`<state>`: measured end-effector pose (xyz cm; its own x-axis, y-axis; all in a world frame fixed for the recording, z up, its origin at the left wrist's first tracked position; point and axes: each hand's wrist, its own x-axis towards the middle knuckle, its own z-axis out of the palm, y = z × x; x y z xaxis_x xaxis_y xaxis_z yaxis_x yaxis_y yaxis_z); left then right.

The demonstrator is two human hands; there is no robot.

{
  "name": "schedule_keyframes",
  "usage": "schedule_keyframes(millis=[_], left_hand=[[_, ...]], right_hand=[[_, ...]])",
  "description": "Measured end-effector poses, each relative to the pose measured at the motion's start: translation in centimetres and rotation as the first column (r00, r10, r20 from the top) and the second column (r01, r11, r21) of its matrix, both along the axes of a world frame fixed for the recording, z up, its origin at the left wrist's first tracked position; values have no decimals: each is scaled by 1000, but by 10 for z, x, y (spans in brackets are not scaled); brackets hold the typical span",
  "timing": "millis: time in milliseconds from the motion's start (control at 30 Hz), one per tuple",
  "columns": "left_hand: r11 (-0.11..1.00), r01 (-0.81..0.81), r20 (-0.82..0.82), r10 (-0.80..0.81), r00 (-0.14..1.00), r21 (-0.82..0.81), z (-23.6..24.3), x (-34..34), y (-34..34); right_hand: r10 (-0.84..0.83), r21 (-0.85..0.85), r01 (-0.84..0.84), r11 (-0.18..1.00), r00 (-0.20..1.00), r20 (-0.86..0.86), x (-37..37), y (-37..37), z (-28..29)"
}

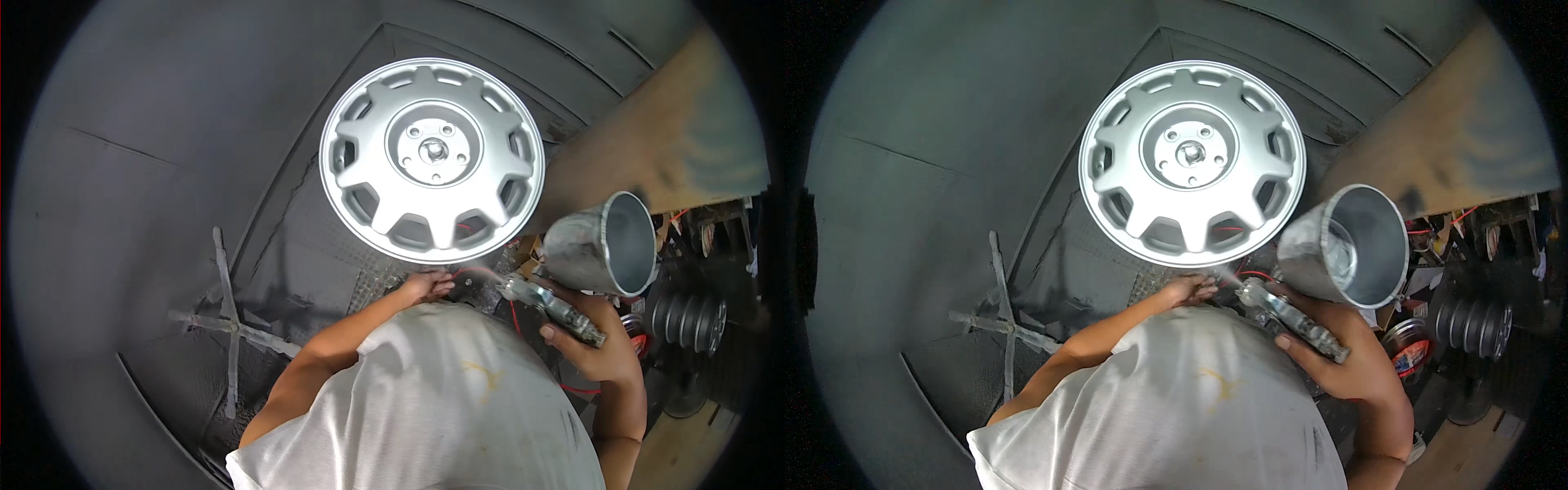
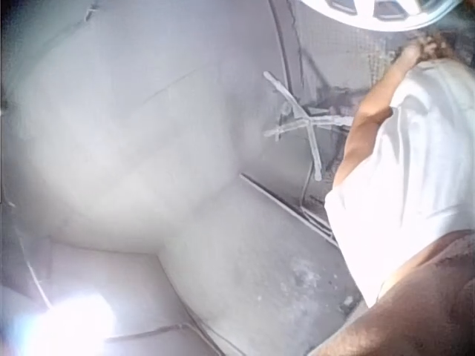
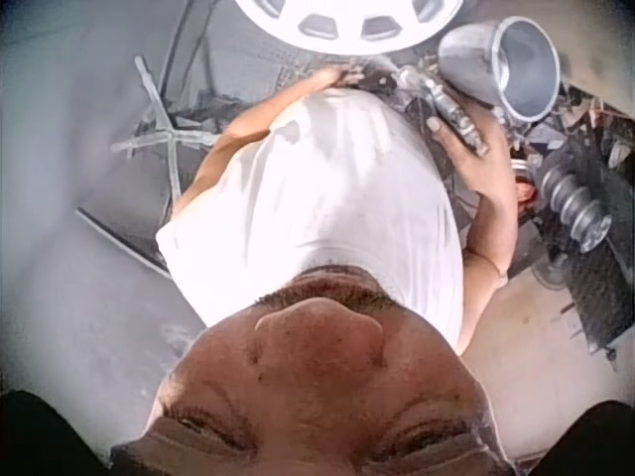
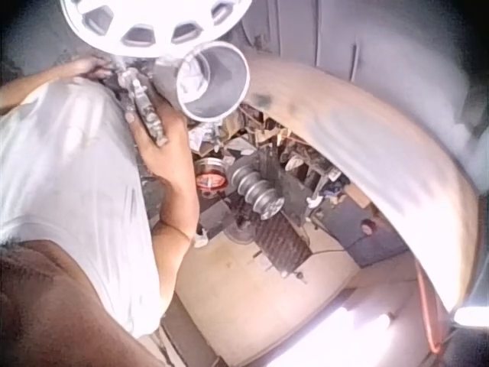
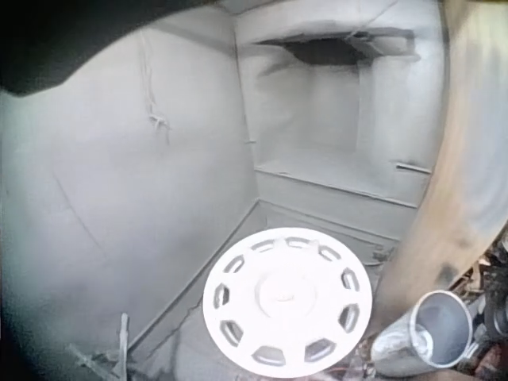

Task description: Spray paint an automotive wheel rim silver in a paint booth.

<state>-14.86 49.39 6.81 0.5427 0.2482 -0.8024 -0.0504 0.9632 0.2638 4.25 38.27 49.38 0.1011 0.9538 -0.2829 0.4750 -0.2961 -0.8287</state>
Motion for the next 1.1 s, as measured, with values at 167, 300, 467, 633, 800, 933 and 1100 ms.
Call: schedule_keyframes(millis=[167,300,467,633,800,933,1100], left_hand=[[995,-98,-108,100,989,26,-9,-19,23],[995,-104,-83,104,991,4,-13,-33,29],[998,-55,-70,57,996,32,-3,-40,38],[997,30,-75,-25,997,71,2,-46,51],[992,98,-60,-94,994,77,-2,-49,63],[991,134,-33,-135,990,-16,-1,-57,77],[965,260,-37,-259,965,23,2,-81,98]], right_hand=[[162,-57,-162,985,987,1,-26,51,-14],[210,-14,-211,977,975,-66,-40,87,-21],[218,56,-215,975,973,-74,-55,129,-20],[144,2,-144,990,988,-57,-63,162,-11],[38,-182,-44,982,999,-37,-60,186,-3],[24,93,-22,995,999,-23,-54,202,-5],[-102,96,109,989,992,-72,-32,210,0]])
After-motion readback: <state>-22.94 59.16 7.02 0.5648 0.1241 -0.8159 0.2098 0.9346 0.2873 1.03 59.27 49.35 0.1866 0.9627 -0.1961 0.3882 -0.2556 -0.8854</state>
